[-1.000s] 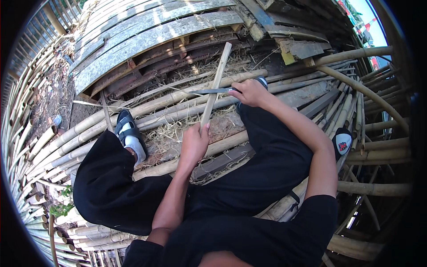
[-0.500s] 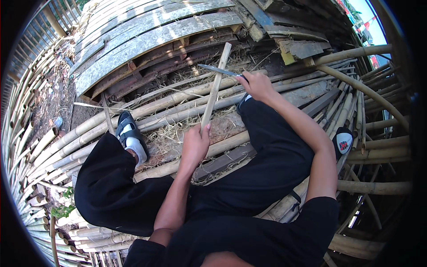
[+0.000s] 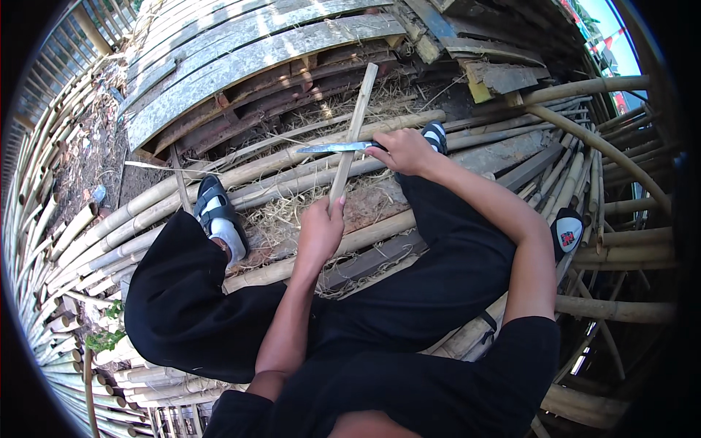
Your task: The person holds a bamboo stick and repeatedly scrapes along its surface using a knife, shaving off thin layers.
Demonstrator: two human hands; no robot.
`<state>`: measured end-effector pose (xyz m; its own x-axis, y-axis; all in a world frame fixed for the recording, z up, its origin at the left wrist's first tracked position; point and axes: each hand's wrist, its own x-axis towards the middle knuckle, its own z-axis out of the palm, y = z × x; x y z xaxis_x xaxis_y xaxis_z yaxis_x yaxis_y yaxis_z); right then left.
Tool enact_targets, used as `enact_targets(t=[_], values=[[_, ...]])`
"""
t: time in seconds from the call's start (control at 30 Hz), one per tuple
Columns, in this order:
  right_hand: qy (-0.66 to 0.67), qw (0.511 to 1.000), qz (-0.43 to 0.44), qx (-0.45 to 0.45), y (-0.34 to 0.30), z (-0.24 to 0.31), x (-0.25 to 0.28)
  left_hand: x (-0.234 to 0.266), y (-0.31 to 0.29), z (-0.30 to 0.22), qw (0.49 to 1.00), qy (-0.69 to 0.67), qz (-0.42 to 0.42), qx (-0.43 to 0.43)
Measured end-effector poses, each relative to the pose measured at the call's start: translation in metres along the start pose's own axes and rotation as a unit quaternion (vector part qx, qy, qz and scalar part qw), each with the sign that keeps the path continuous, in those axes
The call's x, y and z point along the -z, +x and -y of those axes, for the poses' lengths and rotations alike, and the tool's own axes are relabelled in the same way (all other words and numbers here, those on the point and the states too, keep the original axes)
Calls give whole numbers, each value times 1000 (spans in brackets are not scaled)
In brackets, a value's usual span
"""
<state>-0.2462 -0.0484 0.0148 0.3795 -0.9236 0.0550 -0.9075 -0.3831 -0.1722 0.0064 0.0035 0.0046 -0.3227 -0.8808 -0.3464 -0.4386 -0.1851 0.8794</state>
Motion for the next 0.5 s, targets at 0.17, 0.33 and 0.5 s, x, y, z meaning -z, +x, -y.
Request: enact_targets(t=[0.17,0.33,0.5], values=[[32,998,-23,-57,0,-8,10,-1,1,2,1000,6,-1,-6],[8,994,43,-97,-4,5,20,-3,0,2,1000,9,-3,-7],[-12,995,64,-72,1,9,19,-1,0,0,1000,6,-3,-4]])
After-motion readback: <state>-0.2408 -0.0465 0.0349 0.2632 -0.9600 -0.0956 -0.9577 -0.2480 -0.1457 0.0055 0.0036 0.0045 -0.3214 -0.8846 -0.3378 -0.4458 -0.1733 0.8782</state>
